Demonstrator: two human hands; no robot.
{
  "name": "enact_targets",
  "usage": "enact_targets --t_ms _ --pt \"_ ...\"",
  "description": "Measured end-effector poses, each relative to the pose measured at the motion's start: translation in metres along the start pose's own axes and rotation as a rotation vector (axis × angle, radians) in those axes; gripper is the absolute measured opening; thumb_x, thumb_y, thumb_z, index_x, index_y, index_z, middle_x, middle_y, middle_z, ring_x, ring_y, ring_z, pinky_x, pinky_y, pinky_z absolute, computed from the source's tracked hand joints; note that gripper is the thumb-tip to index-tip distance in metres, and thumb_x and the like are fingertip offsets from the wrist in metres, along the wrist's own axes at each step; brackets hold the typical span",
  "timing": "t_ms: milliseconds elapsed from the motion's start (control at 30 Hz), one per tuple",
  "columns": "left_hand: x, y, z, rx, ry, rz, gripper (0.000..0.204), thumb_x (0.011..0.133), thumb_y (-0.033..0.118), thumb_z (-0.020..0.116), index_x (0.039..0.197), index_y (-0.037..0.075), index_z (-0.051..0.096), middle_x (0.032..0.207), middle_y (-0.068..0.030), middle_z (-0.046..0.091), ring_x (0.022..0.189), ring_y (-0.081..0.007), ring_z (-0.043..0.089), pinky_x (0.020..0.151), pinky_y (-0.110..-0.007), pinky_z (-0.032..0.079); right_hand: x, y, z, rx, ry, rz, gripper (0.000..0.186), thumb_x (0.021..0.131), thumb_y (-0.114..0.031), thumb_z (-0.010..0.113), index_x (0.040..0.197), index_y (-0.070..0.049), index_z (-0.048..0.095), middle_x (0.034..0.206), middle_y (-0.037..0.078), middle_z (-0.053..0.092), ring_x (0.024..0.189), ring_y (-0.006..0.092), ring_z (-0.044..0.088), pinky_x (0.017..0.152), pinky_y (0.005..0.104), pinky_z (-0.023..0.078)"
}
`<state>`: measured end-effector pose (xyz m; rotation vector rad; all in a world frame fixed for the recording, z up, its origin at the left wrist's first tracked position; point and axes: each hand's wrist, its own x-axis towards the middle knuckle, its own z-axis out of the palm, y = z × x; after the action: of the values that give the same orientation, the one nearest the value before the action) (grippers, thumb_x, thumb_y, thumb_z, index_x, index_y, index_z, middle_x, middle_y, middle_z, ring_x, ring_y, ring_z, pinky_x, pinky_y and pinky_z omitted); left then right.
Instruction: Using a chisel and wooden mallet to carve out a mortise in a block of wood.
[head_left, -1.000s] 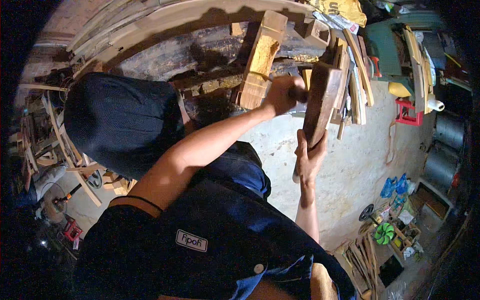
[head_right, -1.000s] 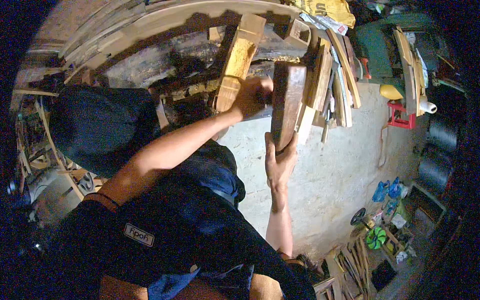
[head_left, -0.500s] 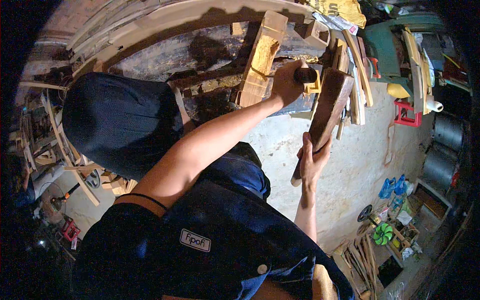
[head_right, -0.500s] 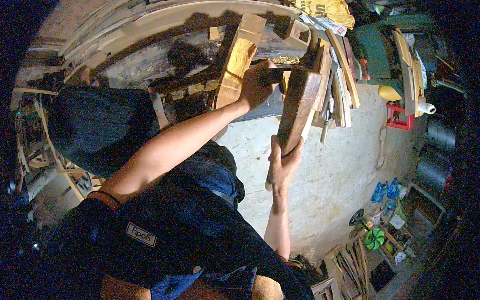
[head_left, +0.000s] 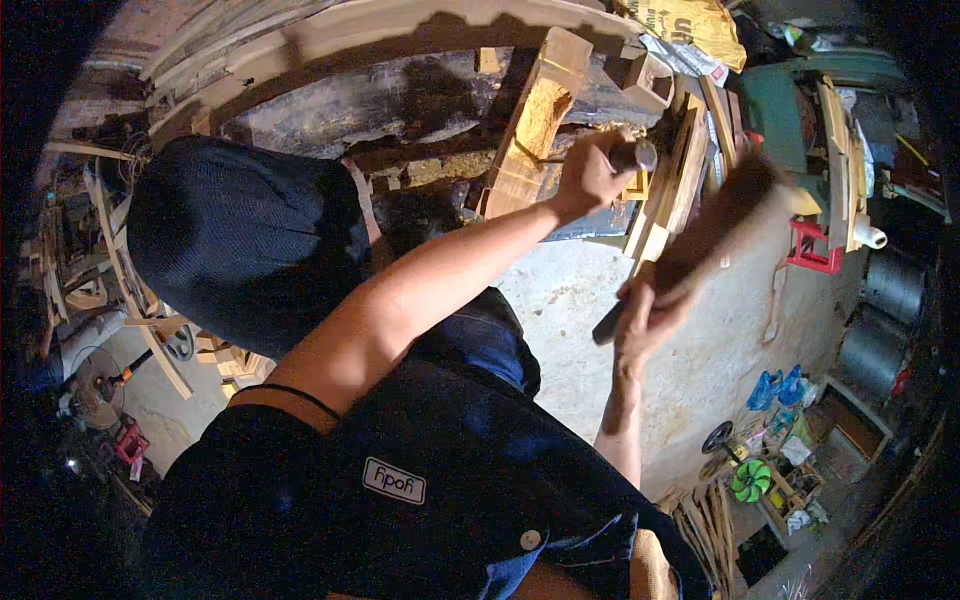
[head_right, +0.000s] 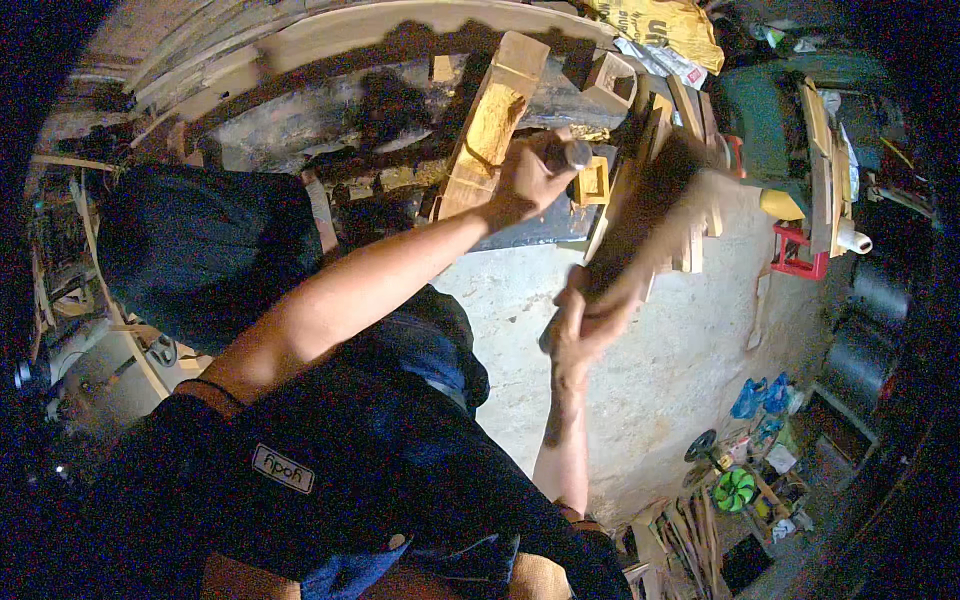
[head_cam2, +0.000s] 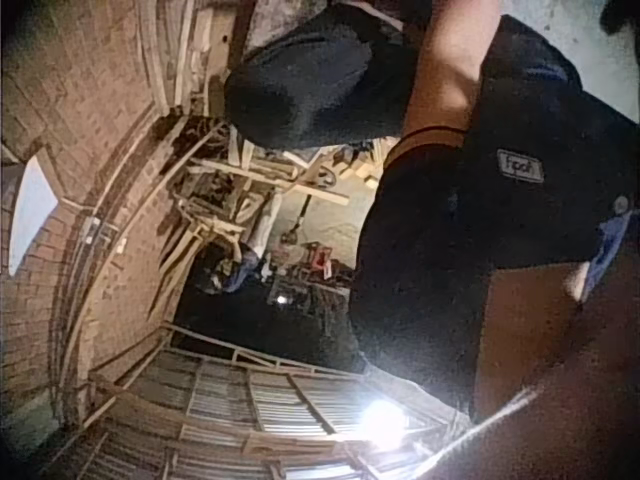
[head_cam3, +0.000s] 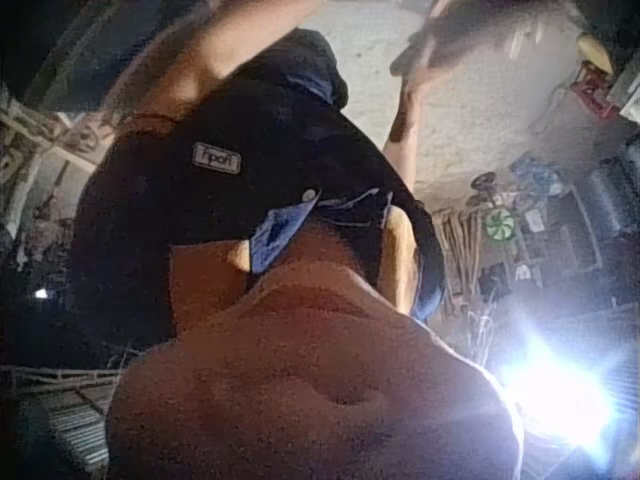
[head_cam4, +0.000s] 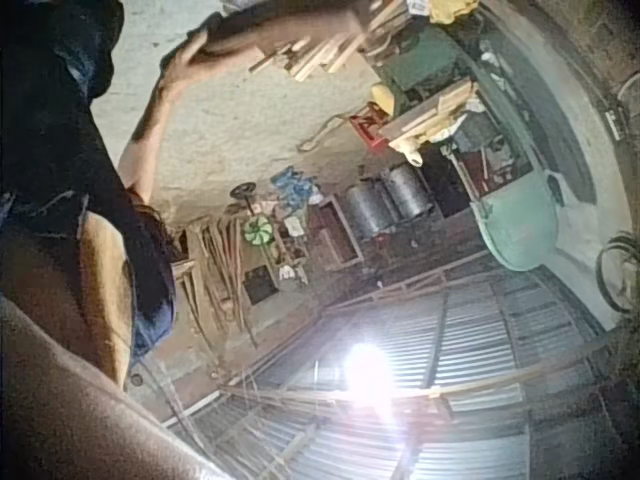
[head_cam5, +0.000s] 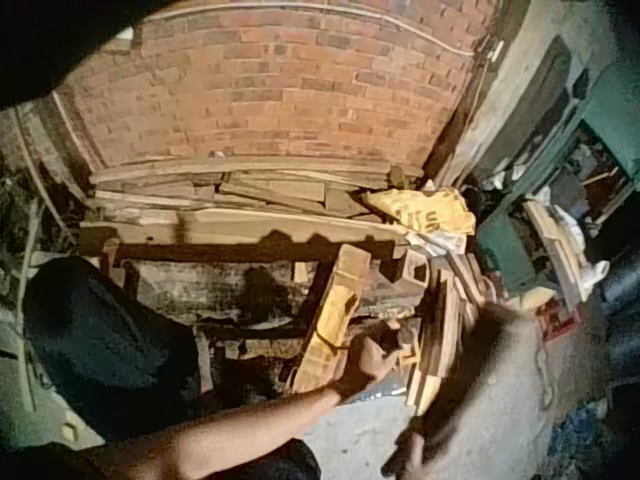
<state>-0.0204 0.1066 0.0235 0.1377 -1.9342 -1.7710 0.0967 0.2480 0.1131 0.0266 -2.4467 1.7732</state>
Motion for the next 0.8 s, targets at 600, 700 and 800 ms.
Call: enact_targets --t_ms 600,700,800 --pt "-0.029 0.004 0.000 0.165 -0.122 0.166 0.015 0.073 0.012 0.071 0.082 0.010 0.059 0.071 -0.0101 0.058 0.071 -0.0327 0.059 0.066 -0.044 0.042 -0.023 0.024 -0.001 0.054 -0.018 0.110 0.051 0.092 -0.007 0.063 0.137 0.001 0.039 0.078 0.007 0.058 0.054 0.0127 0.053 0.048 0.0271 0.044" --pt "-0.028 0.000 0.000 0.218 -0.139 0.115 0.019 0.068 0.008 0.072 0.082 0.011 0.059 0.071 -0.0092 0.059 0.073 -0.0326 0.061 0.068 -0.045 0.043 -0.021 0.020 -0.005 -0.063 -0.098 0.267 0.054 0.092 -0.010 0.067 0.137 -0.001 0.039 0.076 0.005 0.057 0.054 0.0119 0.053 0.048 0.0267 0.043" --pt "-0.033 0.011 -0.006 0.026 -0.150 0.122 0.021 0.065 0.005 0.073 0.081 0.010 0.060 0.073 -0.0101 0.061 0.076 -0.0334 0.062 0.070 -0.044 0.045 -0.029 0.017 0.003 0.137 0.124 0.010 0.045 0.092 -0.007 0.065 0.129 -0.002 0.040 0.073 0.005 0.056 0.054 0.0118 0.052 0.049 0.0261 0.043"
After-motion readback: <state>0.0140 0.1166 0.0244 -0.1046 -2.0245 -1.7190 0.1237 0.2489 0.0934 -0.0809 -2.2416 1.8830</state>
